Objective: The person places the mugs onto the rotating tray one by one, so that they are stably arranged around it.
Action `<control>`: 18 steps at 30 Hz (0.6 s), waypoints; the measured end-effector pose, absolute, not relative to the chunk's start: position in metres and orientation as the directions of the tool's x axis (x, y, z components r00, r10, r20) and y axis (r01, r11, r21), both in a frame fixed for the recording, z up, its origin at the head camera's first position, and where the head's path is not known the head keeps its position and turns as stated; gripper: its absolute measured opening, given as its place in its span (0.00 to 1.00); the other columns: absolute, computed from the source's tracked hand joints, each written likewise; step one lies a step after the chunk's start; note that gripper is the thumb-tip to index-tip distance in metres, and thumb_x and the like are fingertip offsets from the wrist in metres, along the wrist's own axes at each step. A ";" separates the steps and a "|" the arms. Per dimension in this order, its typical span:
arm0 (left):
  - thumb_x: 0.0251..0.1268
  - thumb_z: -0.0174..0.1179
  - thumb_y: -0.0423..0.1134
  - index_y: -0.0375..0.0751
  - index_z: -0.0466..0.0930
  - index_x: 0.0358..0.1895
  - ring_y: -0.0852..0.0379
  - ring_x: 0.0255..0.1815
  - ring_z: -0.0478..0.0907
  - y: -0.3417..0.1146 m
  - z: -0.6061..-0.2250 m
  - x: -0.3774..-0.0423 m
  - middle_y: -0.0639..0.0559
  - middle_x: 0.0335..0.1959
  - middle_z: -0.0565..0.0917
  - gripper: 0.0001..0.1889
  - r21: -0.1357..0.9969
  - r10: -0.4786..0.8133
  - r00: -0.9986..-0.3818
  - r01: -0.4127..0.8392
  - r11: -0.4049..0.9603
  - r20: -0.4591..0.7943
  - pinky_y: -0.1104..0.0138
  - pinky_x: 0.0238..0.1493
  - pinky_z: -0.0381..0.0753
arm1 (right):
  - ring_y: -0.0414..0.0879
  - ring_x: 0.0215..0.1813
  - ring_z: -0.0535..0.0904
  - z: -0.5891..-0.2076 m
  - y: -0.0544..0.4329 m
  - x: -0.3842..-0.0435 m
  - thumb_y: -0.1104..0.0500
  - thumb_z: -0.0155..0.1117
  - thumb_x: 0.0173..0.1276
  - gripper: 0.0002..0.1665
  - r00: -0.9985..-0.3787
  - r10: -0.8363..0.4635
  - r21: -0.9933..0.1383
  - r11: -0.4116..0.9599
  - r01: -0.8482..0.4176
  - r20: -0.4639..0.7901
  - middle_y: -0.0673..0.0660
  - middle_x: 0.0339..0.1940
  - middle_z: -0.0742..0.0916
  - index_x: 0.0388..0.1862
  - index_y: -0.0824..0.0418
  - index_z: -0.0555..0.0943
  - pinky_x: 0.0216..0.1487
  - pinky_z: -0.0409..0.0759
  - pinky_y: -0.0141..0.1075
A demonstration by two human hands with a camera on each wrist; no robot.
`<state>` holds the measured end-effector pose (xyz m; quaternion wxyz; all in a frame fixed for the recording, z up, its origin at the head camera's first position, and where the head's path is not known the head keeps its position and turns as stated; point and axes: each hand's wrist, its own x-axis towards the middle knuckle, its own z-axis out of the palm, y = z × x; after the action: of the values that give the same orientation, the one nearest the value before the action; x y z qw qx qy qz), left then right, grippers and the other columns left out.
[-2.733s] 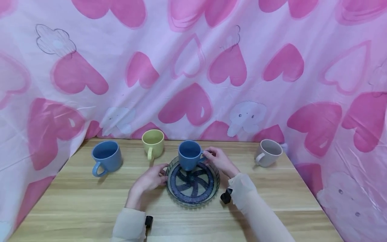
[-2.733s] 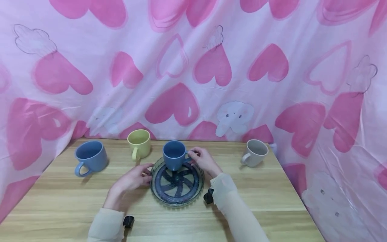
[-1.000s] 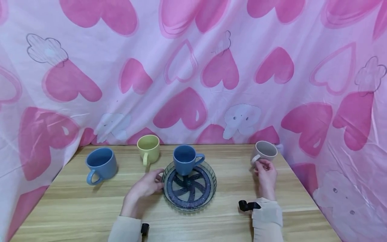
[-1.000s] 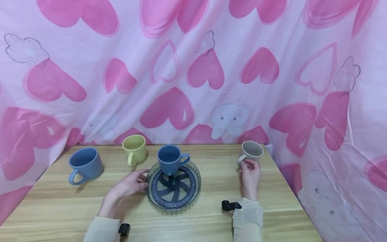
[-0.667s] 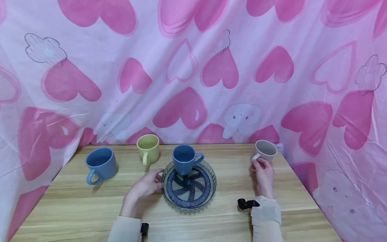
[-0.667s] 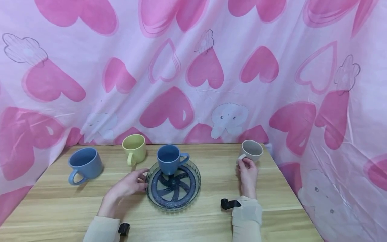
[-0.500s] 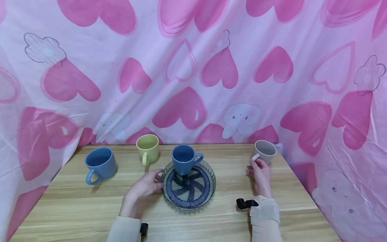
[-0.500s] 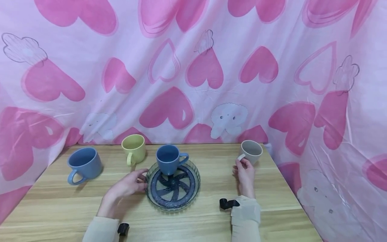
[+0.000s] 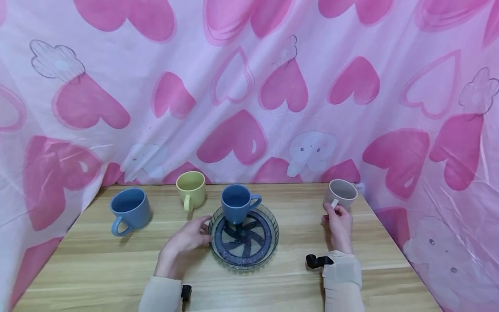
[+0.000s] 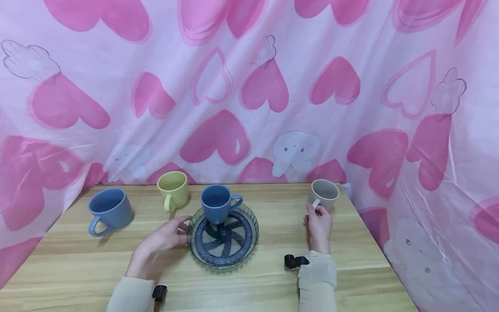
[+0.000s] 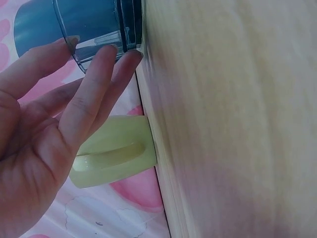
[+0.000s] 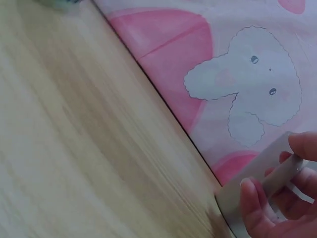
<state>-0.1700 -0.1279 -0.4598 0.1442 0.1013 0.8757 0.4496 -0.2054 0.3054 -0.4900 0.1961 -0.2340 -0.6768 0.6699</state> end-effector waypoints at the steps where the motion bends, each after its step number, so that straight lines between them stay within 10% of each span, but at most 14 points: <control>1: 0.55 0.66 0.26 0.28 0.64 0.69 0.51 0.42 0.78 -0.128 -0.459 -0.171 0.41 0.41 0.80 0.36 0.819 0.306 -0.938 0.045 0.572 -0.162 0.57 0.45 0.81 | 0.40 0.24 0.78 -0.488 0.305 -0.205 0.55 0.64 0.70 0.17 -0.810 0.586 -0.998 0.013 0.055 -0.037 0.53 0.30 0.79 0.39 0.70 0.77 0.27 0.80 0.30; 18: 0.52 0.68 0.26 0.27 0.61 0.70 0.51 0.41 0.76 -0.129 -0.459 -0.167 0.41 0.41 0.80 0.40 0.835 0.296 -0.937 0.010 0.550 -0.184 0.59 0.43 0.80 | 0.36 0.24 0.78 -0.482 0.320 -0.185 0.51 0.53 0.76 0.22 -0.758 0.652 -0.993 0.090 0.079 -0.001 0.50 0.23 0.80 0.46 0.71 0.75 0.28 0.80 0.28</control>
<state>-0.1669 -0.1286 -0.4588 0.1534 0.0884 0.8668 0.4662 -0.1852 0.3198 -0.4825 0.2304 -0.2605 -0.7014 0.6221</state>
